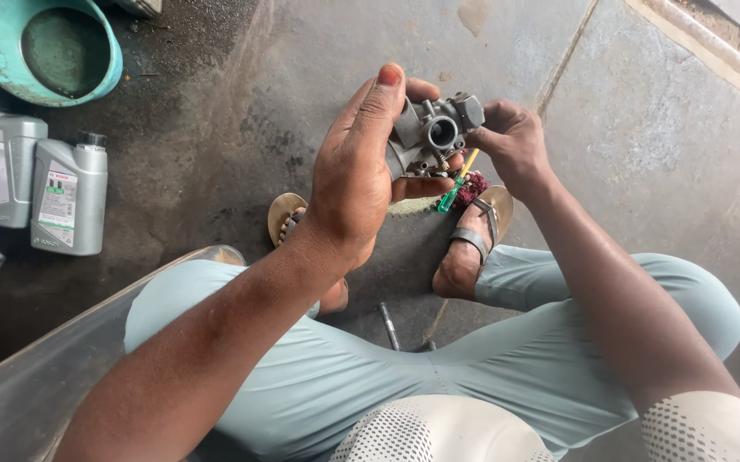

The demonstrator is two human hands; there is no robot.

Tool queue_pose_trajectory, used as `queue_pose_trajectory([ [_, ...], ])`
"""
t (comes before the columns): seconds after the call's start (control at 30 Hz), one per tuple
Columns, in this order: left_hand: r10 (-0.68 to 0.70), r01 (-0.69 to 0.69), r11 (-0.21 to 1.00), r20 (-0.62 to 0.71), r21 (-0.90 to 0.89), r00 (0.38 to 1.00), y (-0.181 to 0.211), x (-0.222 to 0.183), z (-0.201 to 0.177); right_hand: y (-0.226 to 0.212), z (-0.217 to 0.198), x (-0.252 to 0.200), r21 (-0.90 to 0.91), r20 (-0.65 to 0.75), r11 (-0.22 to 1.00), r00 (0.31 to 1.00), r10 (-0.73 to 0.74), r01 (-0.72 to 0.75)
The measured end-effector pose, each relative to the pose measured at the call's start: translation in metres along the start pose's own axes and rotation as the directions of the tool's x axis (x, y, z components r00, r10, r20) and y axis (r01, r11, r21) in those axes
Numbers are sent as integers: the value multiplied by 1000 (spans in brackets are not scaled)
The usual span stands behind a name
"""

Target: Using a screwdriver and hands to disassemble and inspect a motorcycle carburetor.

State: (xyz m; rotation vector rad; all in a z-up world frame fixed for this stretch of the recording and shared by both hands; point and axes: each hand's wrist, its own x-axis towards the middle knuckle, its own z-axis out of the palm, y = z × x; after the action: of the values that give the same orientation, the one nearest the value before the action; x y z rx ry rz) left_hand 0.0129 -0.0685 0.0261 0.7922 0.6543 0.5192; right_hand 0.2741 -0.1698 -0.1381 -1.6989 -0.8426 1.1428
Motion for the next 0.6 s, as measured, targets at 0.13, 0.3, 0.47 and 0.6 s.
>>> queue_pose_trajectory([
  [0.13, 2, -3, 1000, -2, -30, 1000, -1, 0, -1, -20, 8, -10, 365, 149, 931, 985, -92, 32],
  [0.3, 31, -31, 999, 4, -17, 1000, -1, 1, -4, -31, 9, -14, 504, 196, 864, 972, -130, 14],
  [0.47, 52, -52, 999, -1, -7, 999, -1, 2, -3, -33, 7, -17, 518, 209, 855, 964, -166, 35],
  [0.6, 32, -32, 999, -13, -11, 999, -1, 2, -3, -46, 9, -21, 553, 205, 829, 952, -226, 78],
])
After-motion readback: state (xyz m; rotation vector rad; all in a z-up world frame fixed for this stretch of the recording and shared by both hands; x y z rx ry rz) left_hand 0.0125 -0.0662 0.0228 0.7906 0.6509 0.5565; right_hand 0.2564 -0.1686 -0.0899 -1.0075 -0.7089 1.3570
